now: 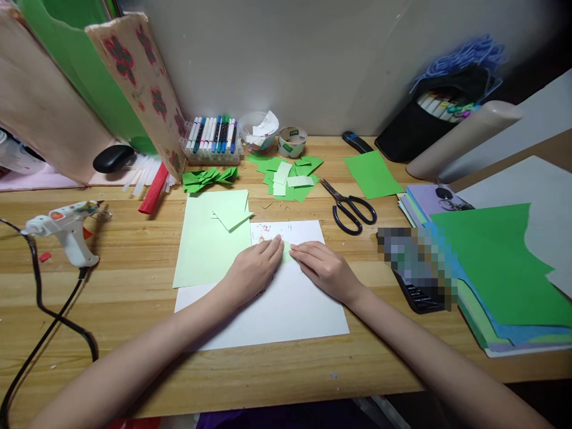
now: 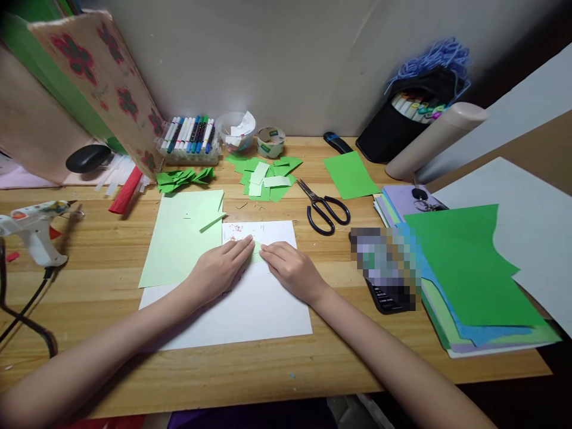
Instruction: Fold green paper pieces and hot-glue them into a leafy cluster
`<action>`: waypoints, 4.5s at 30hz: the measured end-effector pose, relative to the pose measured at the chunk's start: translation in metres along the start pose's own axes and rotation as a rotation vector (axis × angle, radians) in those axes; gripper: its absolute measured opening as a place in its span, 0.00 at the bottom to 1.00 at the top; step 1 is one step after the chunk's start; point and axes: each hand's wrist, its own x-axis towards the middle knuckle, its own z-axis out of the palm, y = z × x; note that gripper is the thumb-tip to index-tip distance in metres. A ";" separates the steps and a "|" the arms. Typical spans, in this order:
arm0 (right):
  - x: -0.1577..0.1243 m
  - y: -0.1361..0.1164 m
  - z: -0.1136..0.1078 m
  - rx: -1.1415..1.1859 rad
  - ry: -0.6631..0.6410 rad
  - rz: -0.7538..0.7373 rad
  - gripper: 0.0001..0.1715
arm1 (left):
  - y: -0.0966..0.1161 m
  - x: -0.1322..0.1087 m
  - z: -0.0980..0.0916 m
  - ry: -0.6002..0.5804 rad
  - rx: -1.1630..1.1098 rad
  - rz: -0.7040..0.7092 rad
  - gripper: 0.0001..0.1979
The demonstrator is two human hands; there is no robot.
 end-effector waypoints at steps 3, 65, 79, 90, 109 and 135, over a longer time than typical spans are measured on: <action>0.003 -0.001 0.000 -0.009 -0.039 0.004 0.17 | 0.001 0.001 -0.002 -0.005 -0.003 -0.001 0.19; 0.027 0.002 0.004 0.364 0.116 0.375 0.03 | -0.017 0.024 0.000 0.166 -0.508 -0.224 0.09; 0.021 -0.009 0.017 -0.255 0.087 0.110 0.13 | -0.015 0.019 0.005 0.195 -0.181 -0.056 0.11; 0.017 -0.010 0.011 -0.118 0.129 0.156 0.11 | -0.021 0.013 -0.005 0.042 0.043 0.125 0.15; 0.018 -0.011 0.011 -0.122 0.049 0.162 0.14 | -0.010 0.006 -0.015 -0.086 0.016 0.073 0.20; 0.023 -0.006 0.009 0.267 0.171 0.378 0.05 | -0.022 0.039 -0.011 -0.094 -0.489 -0.354 0.09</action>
